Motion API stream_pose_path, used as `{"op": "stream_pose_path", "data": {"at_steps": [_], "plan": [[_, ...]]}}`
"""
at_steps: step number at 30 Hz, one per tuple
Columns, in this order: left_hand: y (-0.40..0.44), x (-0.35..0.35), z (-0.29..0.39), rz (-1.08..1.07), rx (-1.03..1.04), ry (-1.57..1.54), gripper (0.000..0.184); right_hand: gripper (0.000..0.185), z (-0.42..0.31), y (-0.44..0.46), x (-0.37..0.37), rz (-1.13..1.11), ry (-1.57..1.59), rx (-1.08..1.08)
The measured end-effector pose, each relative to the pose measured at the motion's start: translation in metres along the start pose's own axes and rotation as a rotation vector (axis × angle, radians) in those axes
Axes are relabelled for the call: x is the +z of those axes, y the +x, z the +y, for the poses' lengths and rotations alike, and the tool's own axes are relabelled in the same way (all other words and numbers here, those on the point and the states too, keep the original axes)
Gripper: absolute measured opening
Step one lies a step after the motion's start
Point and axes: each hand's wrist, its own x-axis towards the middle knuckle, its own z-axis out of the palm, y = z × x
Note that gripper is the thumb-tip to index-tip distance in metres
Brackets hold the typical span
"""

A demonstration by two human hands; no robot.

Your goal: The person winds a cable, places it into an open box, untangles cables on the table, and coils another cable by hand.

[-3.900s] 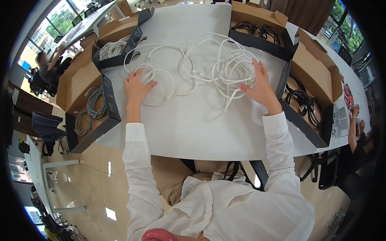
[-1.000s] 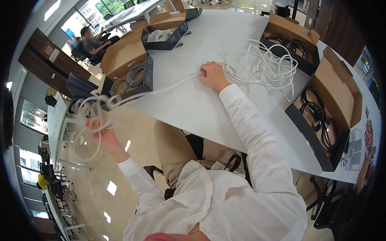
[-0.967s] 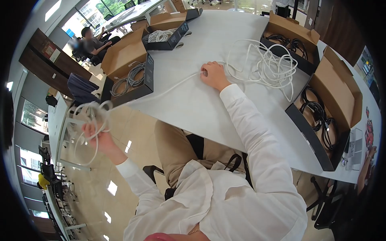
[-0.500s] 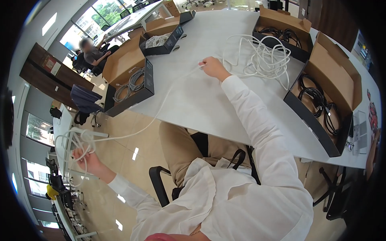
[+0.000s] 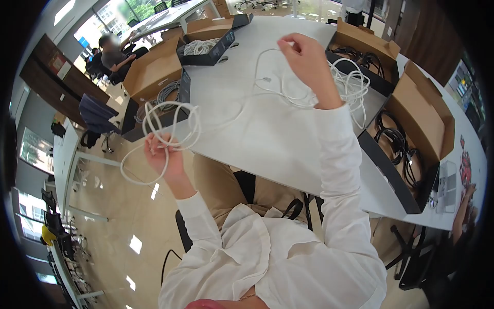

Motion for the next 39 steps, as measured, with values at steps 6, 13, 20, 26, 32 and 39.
{"op": "stream_pose_path", "data": {"at_steps": [6, 13, 20, 26, 32, 39], "plan": [[0.002, -0.008, -0.033, -0.054, -0.041, -0.042, 0.017, 0.019, 0.002, -0.011, -0.011, -0.143, -0.475, -0.122], [-0.008, -0.004, -0.036, 0.010, -0.070, -0.083, 0.020, 0.028, -0.058, -0.036, 0.009, -0.159, -0.296, -0.557], [-0.013, 0.010, -0.032, 0.024, -0.084, -0.021, 0.021, 0.024, -0.104, -0.090, 0.073, -0.503, -0.301, -0.784], [-0.016, 0.007, -0.011, 0.082, -0.088, -0.071, 0.024, 0.007, -0.117, -0.089, 0.075, -0.364, -0.021, -0.786], [-0.012, -0.028, 0.020, 0.123, -0.085, -0.245, 0.023, 0.015, -0.109, -0.064, 0.014, -0.380, 1.381, 0.162], [-0.012, -0.011, 0.016, 0.129, -0.138, -0.160, 0.023, 0.021, -0.081, -0.064, -0.070, -0.392, 1.867, 0.211]]}}
